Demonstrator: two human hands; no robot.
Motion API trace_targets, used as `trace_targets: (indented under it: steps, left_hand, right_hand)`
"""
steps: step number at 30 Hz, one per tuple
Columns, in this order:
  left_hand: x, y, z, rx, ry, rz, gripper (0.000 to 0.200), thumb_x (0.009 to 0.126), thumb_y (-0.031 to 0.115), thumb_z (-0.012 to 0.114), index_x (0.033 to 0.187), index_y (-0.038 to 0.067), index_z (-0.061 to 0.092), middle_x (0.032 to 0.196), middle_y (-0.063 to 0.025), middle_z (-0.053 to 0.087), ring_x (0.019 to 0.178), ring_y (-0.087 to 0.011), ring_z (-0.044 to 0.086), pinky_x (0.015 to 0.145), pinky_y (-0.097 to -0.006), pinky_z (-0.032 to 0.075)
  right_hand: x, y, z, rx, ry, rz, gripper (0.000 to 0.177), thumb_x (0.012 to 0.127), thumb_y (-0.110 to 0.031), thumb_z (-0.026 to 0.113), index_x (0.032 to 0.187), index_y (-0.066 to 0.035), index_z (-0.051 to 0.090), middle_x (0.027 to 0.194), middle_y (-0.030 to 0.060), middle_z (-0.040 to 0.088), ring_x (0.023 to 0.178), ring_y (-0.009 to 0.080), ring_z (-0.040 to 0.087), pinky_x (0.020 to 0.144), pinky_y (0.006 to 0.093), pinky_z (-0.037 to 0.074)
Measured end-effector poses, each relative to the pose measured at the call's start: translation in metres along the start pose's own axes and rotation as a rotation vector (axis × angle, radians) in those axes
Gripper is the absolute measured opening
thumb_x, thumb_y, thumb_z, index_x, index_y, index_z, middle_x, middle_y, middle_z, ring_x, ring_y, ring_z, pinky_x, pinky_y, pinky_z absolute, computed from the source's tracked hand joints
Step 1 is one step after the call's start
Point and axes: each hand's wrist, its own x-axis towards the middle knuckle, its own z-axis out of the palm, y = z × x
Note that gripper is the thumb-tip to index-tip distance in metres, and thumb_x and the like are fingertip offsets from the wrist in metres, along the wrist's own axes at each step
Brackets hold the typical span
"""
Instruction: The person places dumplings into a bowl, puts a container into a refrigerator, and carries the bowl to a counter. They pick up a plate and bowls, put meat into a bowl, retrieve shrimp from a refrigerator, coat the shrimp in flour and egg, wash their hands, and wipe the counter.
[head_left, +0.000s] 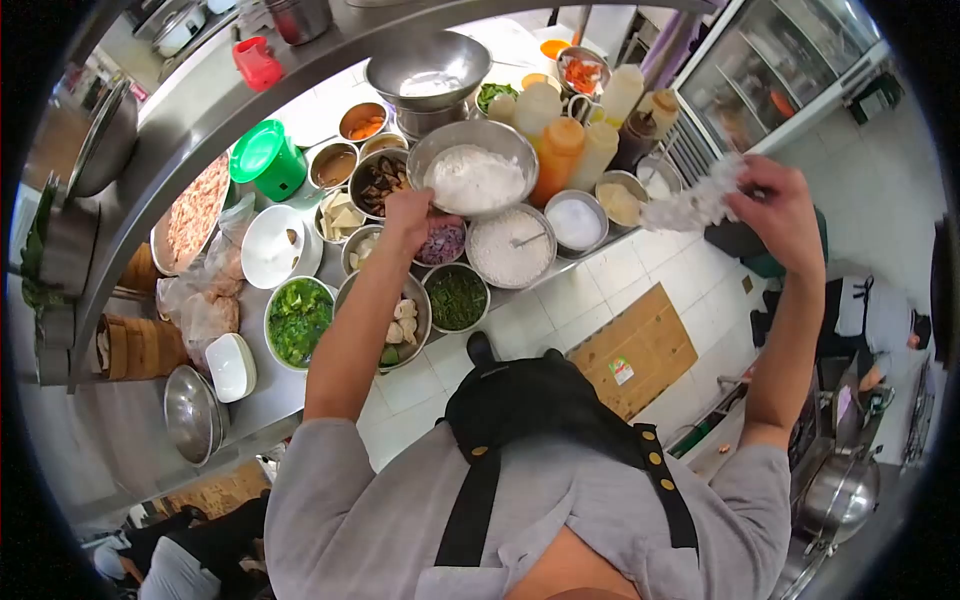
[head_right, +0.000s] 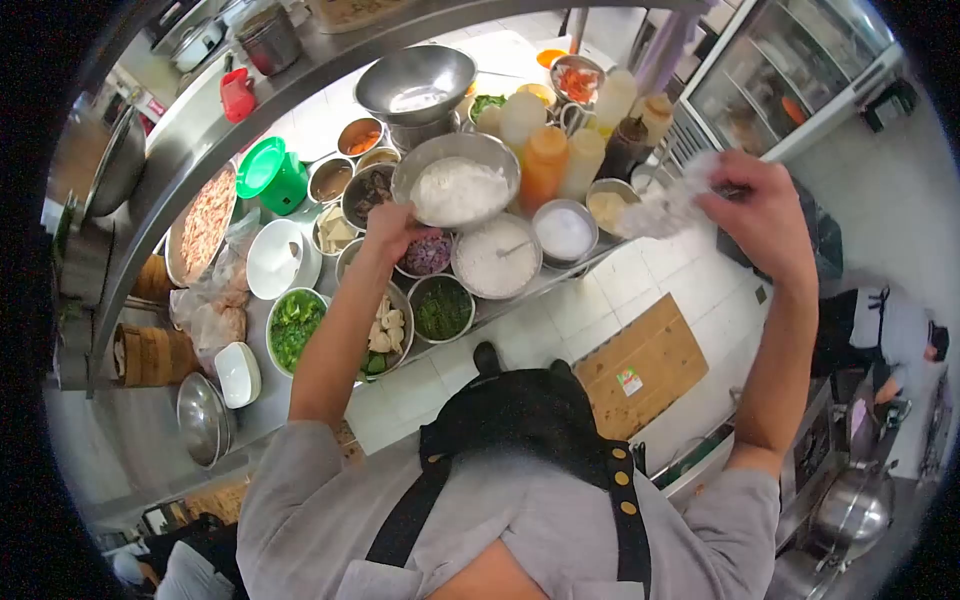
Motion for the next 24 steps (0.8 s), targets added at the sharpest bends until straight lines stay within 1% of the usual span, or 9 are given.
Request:
trace_targets:
  steps: [3,4,9,11,15,17,19,21,24]
  left_hand:
    - [0.02,-0.005,-0.003,-0.03,-0.028,-0.049,0.023,0.081,-0.006,0.047,0.101,-0.016,0.047,0.099,-0.0236,0.055,0.082,-0.0364,0.062,0.059,-0.0487,0.061]
    - [0.025,-0.006,-0.003,-0.019,-0.016,-0.068,0.023,0.081,-0.006,0.049,0.102,-0.015,0.05,0.096,-0.0221,0.057,0.089,-0.0367,0.06,0.072,-0.0548,0.057]
    - [0.051,-0.009,-0.015,0.019,0.078,-0.049,0.022,0.083,-0.007,0.047,0.103,-0.015,0.048,0.093,-0.0203,0.054,0.088,-0.0353,0.059,0.074,-0.0596,0.055]
    - [0.052,-0.009,-0.015,0.001,0.069,-0.007,0.023,0.078,-0.011,0.046,0.101,-0.012,0.045,0.093,-0.0209,0.052,0.082,-0.0376,0.06,0.064,-0.0623,0.056]
    - [0.05,-0.009,0.001,0.027,0.084,-0.009,0.03,0.079,-0.012,0.047,0.109,-0.013,0.044,0.101,-0.0215,0.052,0.088,-0.0382,0.059,0.071,-0.0645,0.054]
    - [0.056,-0.014,-0.005,0.033,-0.02,0.008,0.028,0.083,-0.008,0.049,0.11,-0.013,0.043,0.102,-0.0202,0.052,0.088,-0.0379,0.059,0.071,-0.0618,0.055]
    - [0.041,-0.012,0.004,0.111,0.142,0.033,0.029,0.086,0.001,0.054,0.11,-0.011,0.045,0.099,-0.0189,0.054,0.082,-0.0353,0.06,0.07,-0.0561,0.057]
    - [0.026,-0.002,0.001,0.33,0.23,0.156,0.027,0.086,0.013,0.061,0.103,-0.006,0.052,0.093,-0.0158,0.056,0.069,-0.0272,0.061,0.059,-0.0435,0.059]
    - [-0.117,-0.012,0.044,0.704,-0.02,0.39,0.015,0.082,0.016,0.06,0.082,0.002,0.055,0.077,-0.0081,0.058,0.056,-0.0138,0.057,0.043,-0.0261,0.047]
  right_hand:
    - [-0.063,0.044,-0.006,0.118,-0.016,0.261,0.016,0.065,-0.003,0.064,0.077,0.006,0.057,0.075,0.0081,0.058,0.067,0.0144,0.054,0.064,0.0248,0.043]
    - [-0.084,0.057,-0.003,0.124,0.0,0.268,0.016,0.065,-0.003,0.063,0.077,0.006,0.057,0.073,0.0074,0.057,0.066,0.0136,0.053,0.063,0.0245,0.042]
    - [-0.191,0.121,0.02,0.105,-0.003,0.453,0.012,0.066,0.0,0.062,0.076,0.005,0.057,0.067,0.005,0.055,0.064,0.0103,0.051,0.062,0.0237,0.041]
    - [-0.232,0.146,0.04,0.165,-0.015,0.491,0.012,0.067,0.0,0.062,0.076,0.006,0.058,0.067,0.0056,0.056,0.064,0.0106,0.052,0.062,0.0242,0.042]
    - [-0.29,0.17,0.078,0.178,0.007,0.567,0.01,0.069,0.0,0.062,0.077,0.006,0.061,0.071,0.0087,0.061,0.068,0.0147,0.059,0.065,0.0266,0.046]
    - [-0.316,0.186,0.104,0.203,0.066,0.598,0.014,0.067,-0.005,0.064,0.079,0.004,0.063,0.074,0.0145,0.064,0.068,0.0205,0.062,0.065,0.0304,0.048]
    - [-0.328,0.182,0.123,0.126,0.044,0.641,0.016,0.067,-0.008,0.064,0.08,0.003,0.064,0.074,0.0161,0.064,0.068,0.0271,0.063,0.065,0.0328,0.049]
    - [-0.347,0.185,0.149,0.12,0.03,0.697,0.017,0.068,-0.008,0.065,0.081,0.002,0.065,0.074,0.0162,0.064,0.068,0.0287,0.063,0.066,0.0335,0.049]
    - [-0.359,0.176,0.18,0.207,0.082,0.745,0.016,0.069,-0.008,0.065,0.082,0.002,0.065,0.077,0.0164,0.064,0.072,0.0293,0.063,0.067,0.0343,0.049]
